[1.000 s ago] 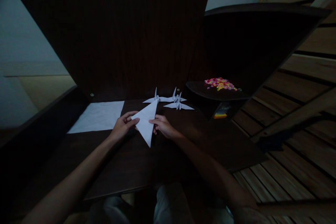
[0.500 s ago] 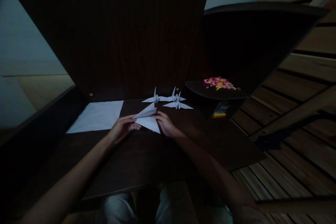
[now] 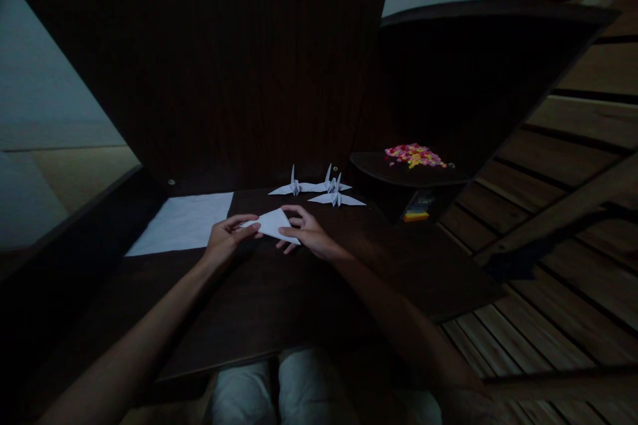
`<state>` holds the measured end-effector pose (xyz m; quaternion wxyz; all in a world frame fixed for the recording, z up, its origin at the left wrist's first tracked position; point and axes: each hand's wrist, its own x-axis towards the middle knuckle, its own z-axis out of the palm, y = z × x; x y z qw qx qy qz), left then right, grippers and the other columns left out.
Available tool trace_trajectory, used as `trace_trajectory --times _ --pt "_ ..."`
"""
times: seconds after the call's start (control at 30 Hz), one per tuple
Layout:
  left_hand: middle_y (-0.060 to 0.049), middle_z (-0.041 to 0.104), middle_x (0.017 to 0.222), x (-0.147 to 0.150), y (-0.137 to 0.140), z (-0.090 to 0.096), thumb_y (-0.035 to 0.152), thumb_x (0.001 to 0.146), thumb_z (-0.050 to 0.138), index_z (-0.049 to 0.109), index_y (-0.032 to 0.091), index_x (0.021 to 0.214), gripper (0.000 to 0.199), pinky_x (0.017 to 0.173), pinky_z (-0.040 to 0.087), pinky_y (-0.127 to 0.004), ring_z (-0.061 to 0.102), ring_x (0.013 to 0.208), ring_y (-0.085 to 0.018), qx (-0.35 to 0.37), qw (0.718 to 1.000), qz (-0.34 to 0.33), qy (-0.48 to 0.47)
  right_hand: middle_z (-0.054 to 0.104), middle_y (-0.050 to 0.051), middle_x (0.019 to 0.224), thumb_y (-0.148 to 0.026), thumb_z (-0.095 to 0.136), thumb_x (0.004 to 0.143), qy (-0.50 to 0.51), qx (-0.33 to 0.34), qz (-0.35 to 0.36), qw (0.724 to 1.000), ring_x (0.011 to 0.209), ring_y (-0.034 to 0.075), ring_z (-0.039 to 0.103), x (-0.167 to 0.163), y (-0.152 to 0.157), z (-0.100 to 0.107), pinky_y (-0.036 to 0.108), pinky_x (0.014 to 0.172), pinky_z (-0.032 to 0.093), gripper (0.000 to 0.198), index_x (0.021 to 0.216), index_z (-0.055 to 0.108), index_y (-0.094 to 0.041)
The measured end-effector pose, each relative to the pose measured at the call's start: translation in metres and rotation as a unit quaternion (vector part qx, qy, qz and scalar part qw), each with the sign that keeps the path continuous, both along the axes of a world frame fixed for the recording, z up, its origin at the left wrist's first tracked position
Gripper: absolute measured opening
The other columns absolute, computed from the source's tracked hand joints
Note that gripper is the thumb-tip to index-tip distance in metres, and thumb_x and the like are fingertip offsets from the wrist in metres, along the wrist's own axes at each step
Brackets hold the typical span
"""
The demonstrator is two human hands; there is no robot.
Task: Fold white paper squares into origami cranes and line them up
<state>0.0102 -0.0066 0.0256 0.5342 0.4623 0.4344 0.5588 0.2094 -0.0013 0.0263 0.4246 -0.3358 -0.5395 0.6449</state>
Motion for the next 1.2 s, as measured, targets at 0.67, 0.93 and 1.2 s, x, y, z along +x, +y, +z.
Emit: trace_trajectory --times 0.67,0.93,1.2 --pt "-0.014 0.074 0.084 0.018 -0.018 0.004 0.034 0.064 0.080 0.069 0.007 0.092 0.040 0.071 0.058 -0.037 0.071 0.069 -0.023 -0.037 0.994 -0.105 -0.023 0.067 0.004 0.073 -0.045 0.074 0.066 0.073 0.038 -0.100 0.992 0.074 0.016 0.061 -0.024 -0.001 -0.015 0.029 0.071 0.047 0.032 0.075 0.067 -0.015" --pt "-0.015 0.074 0.084 0.029 -0.023 -0.001 0.038 0.065 0.080 0.069 0.006 0.092 0.043 0.070 0.059 -0.038 0.071 0.071 -0.025 -0.044 0.990 -0.134 -0.025 0.058 0.001 0.059 -0.059 0.061 0.072 0.028 0.038 -0.201 0.979 0.064 0.015 0.056 -0.025 0.002 -0.018 0.027 0.065 0.044 0.044 0.061 0.060 -0.017" --pt "-0.016 0.073 0.086 0.030 -0.024 -0.001 0.036 0.068 0.078 0.065 0.006 0.093 0.041 0.071 0.060 -0.038 0.072 0.074 -0.027 -0.037 0.991 -0.130 -0.017 0.044 -0.001 0.046 -0.064 0.057 0.073 -0.005 0.057 -0.239 0.969 0.048 0.012 0.043 -0.011 0.006 -0.016 0.026 0.048 0.034 0.051 0.051 0.053 -0.018"
